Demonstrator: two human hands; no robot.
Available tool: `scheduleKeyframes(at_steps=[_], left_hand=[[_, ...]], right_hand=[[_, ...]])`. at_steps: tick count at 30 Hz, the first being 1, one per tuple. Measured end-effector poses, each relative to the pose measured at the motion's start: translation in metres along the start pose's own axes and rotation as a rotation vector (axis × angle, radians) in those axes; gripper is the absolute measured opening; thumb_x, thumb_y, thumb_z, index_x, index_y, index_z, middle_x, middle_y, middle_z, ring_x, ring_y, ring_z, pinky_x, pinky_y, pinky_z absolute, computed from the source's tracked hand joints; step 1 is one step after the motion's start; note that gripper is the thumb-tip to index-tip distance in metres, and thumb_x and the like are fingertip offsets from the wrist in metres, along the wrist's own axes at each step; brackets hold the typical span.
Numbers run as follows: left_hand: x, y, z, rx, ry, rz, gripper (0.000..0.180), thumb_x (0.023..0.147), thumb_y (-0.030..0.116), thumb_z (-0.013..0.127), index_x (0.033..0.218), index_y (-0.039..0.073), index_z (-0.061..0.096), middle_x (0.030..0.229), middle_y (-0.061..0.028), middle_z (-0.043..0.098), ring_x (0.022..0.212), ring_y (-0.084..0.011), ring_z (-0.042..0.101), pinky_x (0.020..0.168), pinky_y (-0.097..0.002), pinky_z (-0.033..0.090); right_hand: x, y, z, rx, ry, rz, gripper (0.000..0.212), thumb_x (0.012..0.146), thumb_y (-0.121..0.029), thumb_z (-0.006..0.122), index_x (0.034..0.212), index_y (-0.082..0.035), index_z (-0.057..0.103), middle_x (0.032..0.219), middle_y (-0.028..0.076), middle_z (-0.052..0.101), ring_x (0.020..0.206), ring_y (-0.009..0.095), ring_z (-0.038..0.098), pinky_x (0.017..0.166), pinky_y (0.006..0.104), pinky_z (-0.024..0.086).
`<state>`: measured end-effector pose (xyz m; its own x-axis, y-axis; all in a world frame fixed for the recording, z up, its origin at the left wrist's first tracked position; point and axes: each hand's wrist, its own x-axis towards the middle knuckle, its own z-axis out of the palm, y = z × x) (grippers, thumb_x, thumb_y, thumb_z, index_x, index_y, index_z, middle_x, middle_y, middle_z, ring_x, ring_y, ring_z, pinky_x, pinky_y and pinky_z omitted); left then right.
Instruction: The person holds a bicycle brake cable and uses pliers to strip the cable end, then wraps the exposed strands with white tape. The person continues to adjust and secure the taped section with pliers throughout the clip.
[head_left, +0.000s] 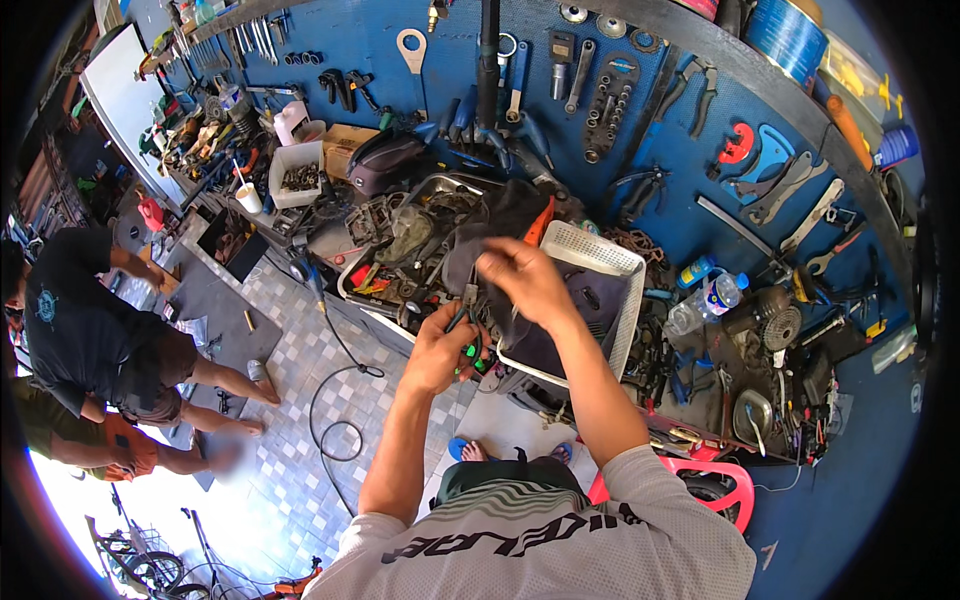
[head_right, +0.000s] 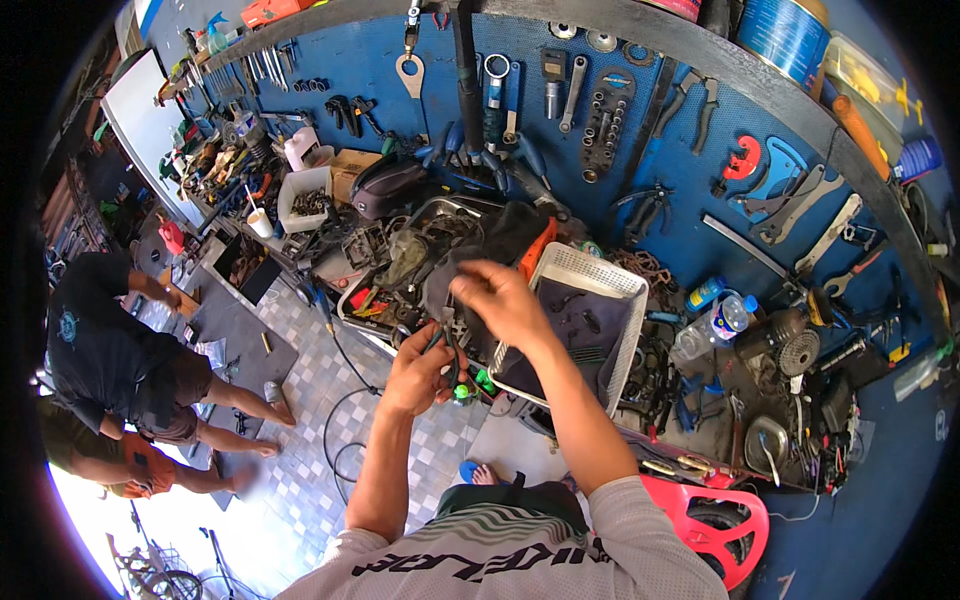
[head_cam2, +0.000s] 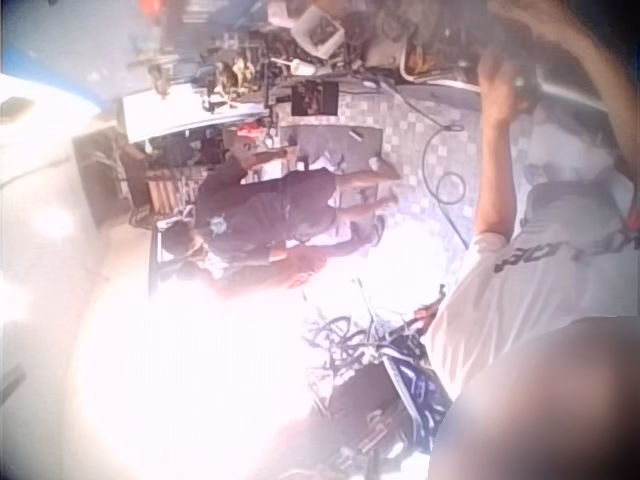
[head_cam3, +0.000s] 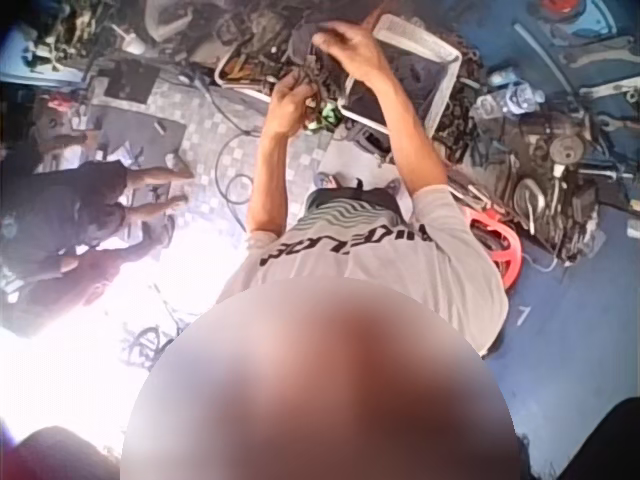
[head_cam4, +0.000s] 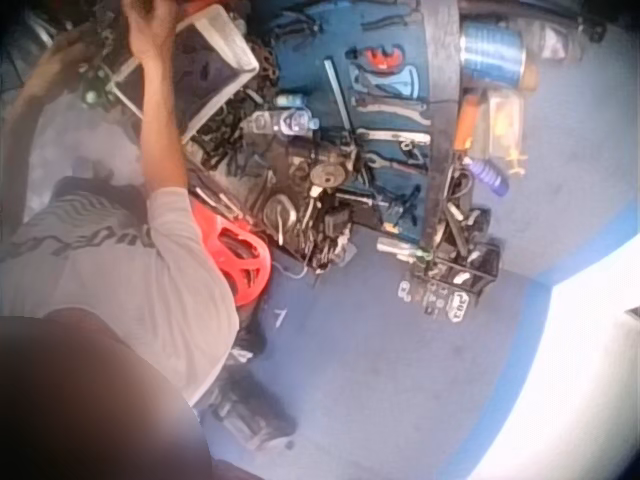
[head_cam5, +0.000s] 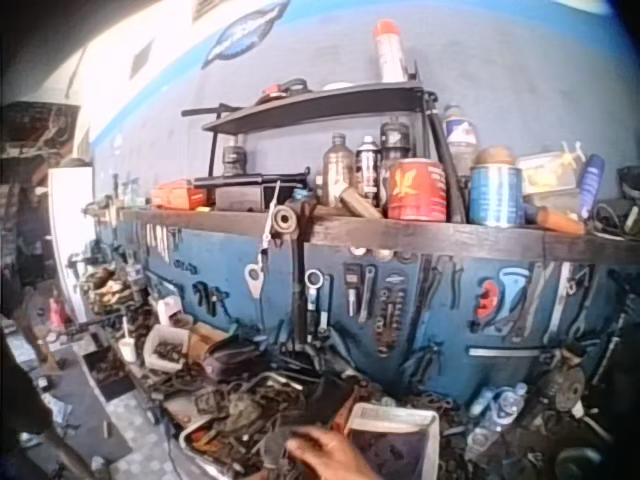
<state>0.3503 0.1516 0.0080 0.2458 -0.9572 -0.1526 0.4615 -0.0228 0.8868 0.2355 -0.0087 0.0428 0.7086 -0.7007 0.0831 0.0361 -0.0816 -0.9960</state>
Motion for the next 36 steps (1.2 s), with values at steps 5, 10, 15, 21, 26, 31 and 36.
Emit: scheduleKeyframes(at_steps=[5, 10, 15, 21, 26, 31, 36], left_hand=[[-0.001, -0.006, 0.002, 0.203, 0.075, -0.043, 0.007, 0.095, 0.008, 0.058, 0.098, 0.002, 0.058, 0.071, -0.0062, 0.065, 0.050, -0.0112, 0.055, 0.041, -0.0260, 0.040], [-0.024, -0.004, -0.005, 0.503, 0.096, 0.039, 0.012, 0.091, 0.010, 0.062, 0.097, 0.002, 0.056, 0.075, -0.0099, 0.066, 0.061, -0.0224, 0.064, 0.057, -0.0359, 0.050], [-0.051, -0.010, 0.007, 1.114, 0.376, 0.419, 0.017, 0.089, 0.007, 0.061, 0.097, 0.001, 0.048, 0.097, -0.0244, 0.062, 0.089, -0.0512, 0.062, 0.072, -0.0567, 0.052], [-0.055, -0.004, 0.014, 1.347, 0.484, 0.493, 0.019, 0.089, 0.008, 0.063, 0.100, 0.002, 0.049, 0.099, -0.0199, 0.058, 0.101, -0.0437, 0.063, 0.071, -0.0569, 0.055], [-0.055, -0.007, 0.021, 1.391, 0.504, 0.483, 0.020, 0.088, 0.008, 0.065, 0.100, 0.003, 0.050, 0.102, -0.0182, 0.058, 0.102, -0.0417, 0.062, 0.070, -0.0549, 0.057], [-0.055, -0.016, 0.021, 1.391, 0.548, 0.497, 0.028, 0.085, 0.010, 0.070, 0.105, 0.002, 0.052, 0.106, -0.0182, 0.057, 0.106, -0.0408, 0.061, 0.069, -0.0538, 0.056], [-0.057, -0.013, 0.015, 1.332, 0.598, 0.637, 0.039, 0.082, 0.017, 0.076, 0.111, 0.003, 0.054, 0.108, -0.0170, 0.060, 0.104, -0.0394, 0.063, 0.070, -0.0514, 0.055]], right_hand=[[-0.006, 0.015, 0.011, -0.498, -0.019, -0.054, 0.048, 0.101, -0.045, 0.070, 0.104, 0.003, 0.072, 0.088, 0.010, 0.074, 0.088, 0.018, 0.069, 0.077, 0.0403, 0.052], [0.020, 0.026, 0.005, 0.078, 0.316, -0.040, 0.044, 0.105, -0.046, 0.067, 0.100, -0.003, 0.074, 0.086, -0.001, 0.068, 0.082, 0.010, 0.057, 0.076, 0.0308, 0.048], [0.031, 0.015, -0.030, 0.129, 0.271, -0.080, 0.038, 0.107, -0.039, 0.066, 0.104, -0.002, 0.072, 0.093, -0.007, 0.062, 0.087, 0.003, 0.050, 0.078, 0.0231, 0.042], [-0.006, 0.004, -0.016, 0.100, 0.196, -0.119, 0.038, 0.106, -0.040, 0.068, 0.099, -0.002, 0.071, 0.083, -0.010, 0.053, 0.079, 0.002, 0.043, 0.068, 0.0219, 0.037], [-0.033, 0.002, 0.002, -0.109, -0.008, -0.120, 0.036, 0.106, -0.034, 0.068, 0.113, 0.001, 0.073, 0.093, -0.002, 0.071, 0.088, 0.007, 0.059, 0.079, 0.0259, 0.049], [-0.049, 0.007, 0.015, -0.153, -0.165, -0.096, 0.027, 0.103, -0.026, 0.073, 0.114, -0.002, 0.075, 0.098, 0.001, 0.073, 0.091, 0.007, 0.061, 0.080, 0.0260, 0.051], [-0.049, 0.004, 0.014, -0.146, -0.187, -0.085, 0.032, 0.102, -0.028, 0.074, 0.120, -0.001, 0.074, 0.098, -0.001, 0.073, 0.091, 0.006, 0.061, 0.082, 0.0252, 0.050]])
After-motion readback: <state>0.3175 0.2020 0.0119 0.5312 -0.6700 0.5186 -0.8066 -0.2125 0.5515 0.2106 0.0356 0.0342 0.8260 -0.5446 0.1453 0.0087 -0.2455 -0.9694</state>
